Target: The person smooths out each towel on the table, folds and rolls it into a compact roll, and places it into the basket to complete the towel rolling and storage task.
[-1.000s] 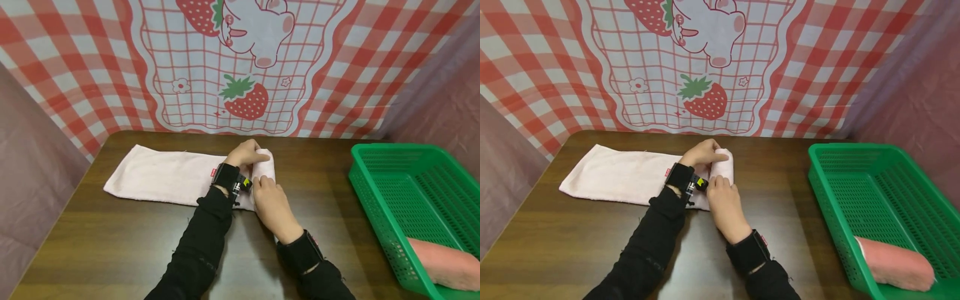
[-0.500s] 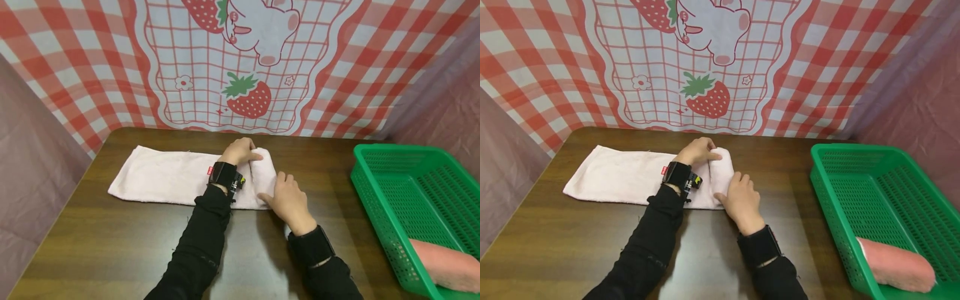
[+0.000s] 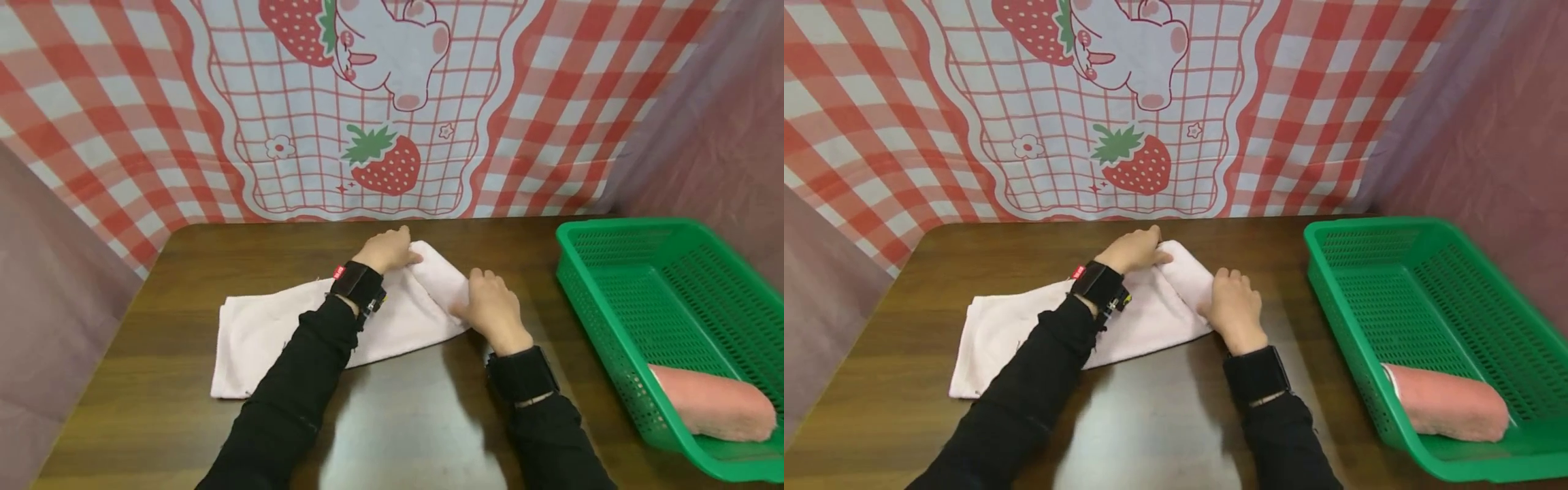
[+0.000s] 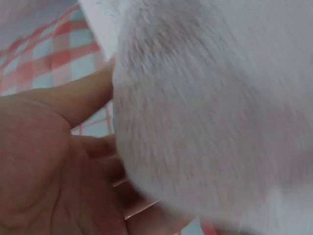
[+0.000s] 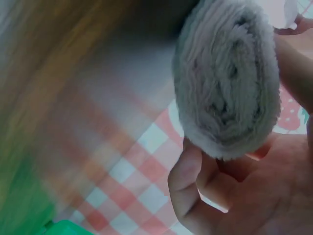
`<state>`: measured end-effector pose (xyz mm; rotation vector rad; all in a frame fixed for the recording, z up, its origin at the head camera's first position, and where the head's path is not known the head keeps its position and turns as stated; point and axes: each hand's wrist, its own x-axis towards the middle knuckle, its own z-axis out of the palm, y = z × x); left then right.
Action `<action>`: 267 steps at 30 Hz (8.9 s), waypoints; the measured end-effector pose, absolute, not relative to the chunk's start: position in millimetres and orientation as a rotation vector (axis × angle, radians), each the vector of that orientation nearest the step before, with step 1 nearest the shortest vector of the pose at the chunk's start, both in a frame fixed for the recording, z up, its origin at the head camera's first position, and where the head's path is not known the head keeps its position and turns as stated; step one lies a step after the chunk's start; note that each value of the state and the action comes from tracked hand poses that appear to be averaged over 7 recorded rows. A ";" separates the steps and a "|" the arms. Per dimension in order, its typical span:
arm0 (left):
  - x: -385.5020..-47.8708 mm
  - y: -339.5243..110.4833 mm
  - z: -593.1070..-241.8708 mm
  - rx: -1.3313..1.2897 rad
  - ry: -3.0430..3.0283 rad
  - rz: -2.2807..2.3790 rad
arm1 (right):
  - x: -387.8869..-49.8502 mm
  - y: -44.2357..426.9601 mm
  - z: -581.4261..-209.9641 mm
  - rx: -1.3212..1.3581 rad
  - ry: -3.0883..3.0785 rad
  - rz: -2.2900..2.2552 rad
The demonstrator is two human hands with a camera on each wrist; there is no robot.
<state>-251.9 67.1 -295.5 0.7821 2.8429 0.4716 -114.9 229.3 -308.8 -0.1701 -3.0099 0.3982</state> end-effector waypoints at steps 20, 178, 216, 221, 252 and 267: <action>-267.0 68.4 -301.4 1.937 2.942 -0.012 | -114.2 194.5 -324.6 0.187 -2.651 0.008; -158.8 -21.3 -309.9 1.575 3.041 0.206 | -109.1 214.0 -298.9 0.701 -2.958 0.186; -165.4 -25.1 -323.3 1.460 2.590 0.342 | -103.0 199.8 -304.2 0.438 -3.312 0.627; -161.8 -22.9 -323.6 1.429 2.593 0.175 | -101.5 199.4 -304.5 0.519 -3.359 0.525; -161.8 -10.9 -323.4 1.421 2.754 0.071 | -117.1 210.2 -301.0 0.698 -3.370 0.458; -136.8 42.4 -234.8 1.472 2.877 -0.060 | -95.2 255.2 -195.8 0.562 -3.444 0.235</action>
